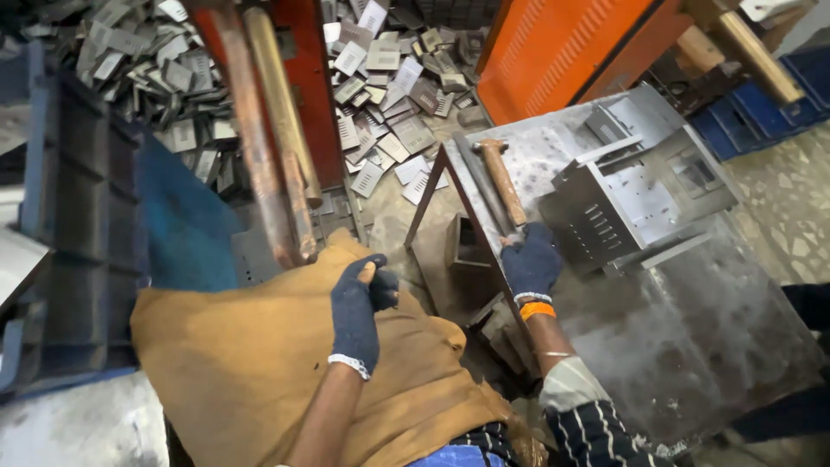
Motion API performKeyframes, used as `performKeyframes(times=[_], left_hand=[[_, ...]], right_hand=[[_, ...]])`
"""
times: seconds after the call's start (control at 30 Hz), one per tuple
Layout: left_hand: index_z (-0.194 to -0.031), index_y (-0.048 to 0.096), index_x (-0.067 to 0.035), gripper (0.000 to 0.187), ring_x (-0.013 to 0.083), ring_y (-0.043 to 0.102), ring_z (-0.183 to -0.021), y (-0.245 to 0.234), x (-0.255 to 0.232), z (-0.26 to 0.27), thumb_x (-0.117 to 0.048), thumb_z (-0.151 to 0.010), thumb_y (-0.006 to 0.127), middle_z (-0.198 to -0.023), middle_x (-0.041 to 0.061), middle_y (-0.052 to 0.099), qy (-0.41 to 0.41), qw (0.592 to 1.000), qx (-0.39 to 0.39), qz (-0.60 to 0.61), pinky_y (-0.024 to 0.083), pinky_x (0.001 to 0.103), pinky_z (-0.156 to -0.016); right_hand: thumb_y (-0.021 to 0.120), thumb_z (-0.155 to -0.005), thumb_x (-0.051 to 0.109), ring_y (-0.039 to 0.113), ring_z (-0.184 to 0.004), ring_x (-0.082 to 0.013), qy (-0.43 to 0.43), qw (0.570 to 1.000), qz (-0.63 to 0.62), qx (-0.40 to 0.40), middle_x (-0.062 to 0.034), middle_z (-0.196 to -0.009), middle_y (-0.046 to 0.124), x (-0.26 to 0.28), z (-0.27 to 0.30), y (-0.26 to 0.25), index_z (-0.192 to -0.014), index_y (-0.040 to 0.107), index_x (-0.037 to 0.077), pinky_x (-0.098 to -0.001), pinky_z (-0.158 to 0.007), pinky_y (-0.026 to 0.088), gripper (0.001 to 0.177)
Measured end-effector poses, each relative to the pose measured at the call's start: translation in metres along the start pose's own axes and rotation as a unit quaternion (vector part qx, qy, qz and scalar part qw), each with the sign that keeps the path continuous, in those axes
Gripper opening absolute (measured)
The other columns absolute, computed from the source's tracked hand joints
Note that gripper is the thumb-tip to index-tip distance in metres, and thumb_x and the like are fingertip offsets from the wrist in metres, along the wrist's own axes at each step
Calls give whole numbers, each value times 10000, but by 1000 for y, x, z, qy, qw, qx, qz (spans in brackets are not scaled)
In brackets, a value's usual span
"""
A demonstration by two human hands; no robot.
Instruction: The recorder is using a spot welding machine to assemble metal casings for electronic or electrical equipment.
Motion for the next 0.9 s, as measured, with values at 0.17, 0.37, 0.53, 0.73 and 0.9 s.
performKeyframes(times=[0.17,0.37,0.53,0.73,0.9], left_hand=[[-1147,691,3,252,174,605,-620,-24,-41,20,-174,-990,605,-778,88,677,44,998,-46,12,531,316,-575],[-1180,681,36,234,162,655,-768,-87,-106,72,-117,-1022,603,-907,88,705,229,970,-81,-14,566,326,-721],[-1327,614,-23,458,241,680,-1100,-212,-158,168,-102,-884,700,-1230,109,701,392,844,-234,-282,543,361,-986],[-1474,575,-138,1173,339,608,-1253,-337,-212,300,-614,-436,844,-1412,135,628,103,366,-474,-794,425,520,-1064],[-1472,621,-151,1222,345,752,-942,-402,-194,322,-753,-438,868,-1106,175,758,-47,446,-481,-754,593,430,-791]], right_hand=[[739,-840,203,688,-953,-386,-143,963,-174,148,-166,-1020,730,70,32,51,-1101,660,74,-478,-812,542,302],[766,-851,233,716,-883,-310,-391,752,-228,479,-129,-956,733,271,139,13,-1127,653,86,-425,-761,555,333],[750,-879,305,720,-759,-227,-430,644,-239,586,-73,-926,717,338,221,-11,-1126,658,114,-365,-720,563,325],[767,-874,313,700,-826,-236,-474,593,-279,588,-71,-923,709,341,254,-8,-1139,663,110,-370,-746,558,350],[777,-864,306,698,-882,-287,-549,615,-257,504,-85,-953,720,325,249,17,-1109,670,111,-405,-750,545,331]])
Point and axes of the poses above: each hand's wrist, its own z-axis away from the middle knuckle, its own y-axis out of the palm, x = y × z, the point moved 5 cm from there along -z, towards the middle knuckle
